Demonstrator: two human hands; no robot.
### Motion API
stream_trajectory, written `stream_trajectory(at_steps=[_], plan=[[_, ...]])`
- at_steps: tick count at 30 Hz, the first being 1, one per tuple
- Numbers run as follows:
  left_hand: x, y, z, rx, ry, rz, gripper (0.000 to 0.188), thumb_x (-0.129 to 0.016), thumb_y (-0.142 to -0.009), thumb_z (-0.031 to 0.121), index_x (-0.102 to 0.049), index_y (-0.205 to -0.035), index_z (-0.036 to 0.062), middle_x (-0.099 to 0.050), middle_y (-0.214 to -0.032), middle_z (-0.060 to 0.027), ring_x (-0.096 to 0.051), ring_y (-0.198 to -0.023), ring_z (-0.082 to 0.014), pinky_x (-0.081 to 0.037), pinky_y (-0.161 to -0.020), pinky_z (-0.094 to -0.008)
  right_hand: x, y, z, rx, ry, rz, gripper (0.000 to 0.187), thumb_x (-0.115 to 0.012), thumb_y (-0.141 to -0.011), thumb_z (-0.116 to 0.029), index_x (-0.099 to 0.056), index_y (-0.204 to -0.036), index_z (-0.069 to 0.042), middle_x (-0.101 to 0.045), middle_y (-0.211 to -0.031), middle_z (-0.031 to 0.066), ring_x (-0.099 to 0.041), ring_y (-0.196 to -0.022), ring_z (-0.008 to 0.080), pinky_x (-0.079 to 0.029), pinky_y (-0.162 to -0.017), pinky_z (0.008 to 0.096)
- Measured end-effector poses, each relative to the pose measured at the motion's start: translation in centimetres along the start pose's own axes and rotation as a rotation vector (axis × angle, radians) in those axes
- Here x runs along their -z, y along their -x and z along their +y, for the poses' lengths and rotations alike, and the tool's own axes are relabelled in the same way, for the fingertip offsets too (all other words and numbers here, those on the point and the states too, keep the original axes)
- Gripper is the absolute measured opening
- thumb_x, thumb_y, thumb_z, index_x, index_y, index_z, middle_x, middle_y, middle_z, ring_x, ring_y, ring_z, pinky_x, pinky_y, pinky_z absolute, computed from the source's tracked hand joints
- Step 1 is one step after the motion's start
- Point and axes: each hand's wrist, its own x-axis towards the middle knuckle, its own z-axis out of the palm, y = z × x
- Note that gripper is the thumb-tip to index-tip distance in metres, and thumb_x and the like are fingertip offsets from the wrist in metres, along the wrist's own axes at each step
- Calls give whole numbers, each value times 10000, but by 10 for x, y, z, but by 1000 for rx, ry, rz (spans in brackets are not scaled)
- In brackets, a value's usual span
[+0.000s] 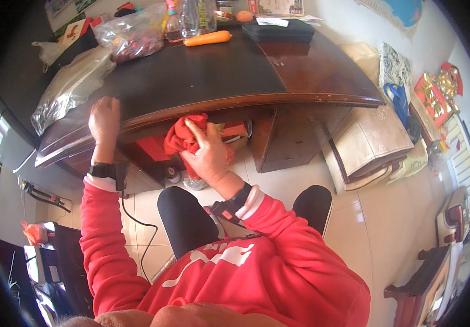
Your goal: The person sits on the floor and wipes the interior and exterior surfaces of a wooden cabinet using a red cloth. They clean the inside of an open drawer, the cabinet sides, and the top surface, moving items slightly to reach different areas.
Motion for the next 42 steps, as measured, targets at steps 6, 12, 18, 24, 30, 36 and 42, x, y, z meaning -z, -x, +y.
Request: stream_trajectory(at_steps=[6,12,18,24,30,36,42], plan=[[2,3,3,-9,32,53,248,-639,-931,232,-681,-765,53,-711,-839,-126,-667,-839,-378,-558,-778,-486,86,6,58,-56,76,220,685,-801,-725,-47,-653,-1388,-143,-643,-1165,136,-651,-1073,337,-537,-962,429],[-2,3,6,32,11,88,231,-647,-919,228,-689,-756,69,-728,-842,-116,-676,-815,-367,-563,-760,-474,126,-11,107,-354,181,458,650,-836,-825,-157,-616,-1432,-78,-655,-1252,168,-652,-1194,346,-509,-1038,434],[-5,4,2,25,39,152,231,-649,-902,224,-679,-734,68,-730,-831,-140,-680,-818,-383,-553,-775,-494,40,3,46,-126,101,291,594,-828,-830,-126,-643,-1385,-21,-684,-1217,177,-676,-1129,314,-527,-1005,402],[13,26,9,34,202,143,189,-707,-875,171,-665,-718,75,-693,-793,-137,-659,-814,-397,-531,-780,-510,-21,30,-47,-68,-392,-593,668,-868,-825,-180,-616,-1425,-33,-687,-1323,197,-681,-1201,286,-525,-1050,386],[71,208,46,453,1158,-92,369,-669,-1036,212,-595,-1355,42,-621,-1311,-75,-604,-1200,-186,-494,-1048,-373,31,53,-36,-364,-986,-685,527,-690,-1019,-276,-576,-1453,0,-618,-1439,86,-580,-1316,199,-425,-1145,372],[59,284,108,946,2378,-562,765,-596,-1031,567,-400,-1601,96,-493,-1603,-91,-490,-1446,-275,-393,-1207,-510,39,57,-38,-142,-651,-640,620,-652,-1010,-433,-558,-1455,-11,-593,-1452,162,-509,-1391,327,-372,-1184,431],[77,266,100,941,2786,-563,778,-687,-989,505,-423,-1573,65,-549,-1548,-144,-567,-1381,-314,-421,-1201,-518,49,27,-58,411,157,-553,606,-762,-922,-447,-631,-1378,-70,-582,-1458,186,-529,-1341,385,-404,-1158,479]])
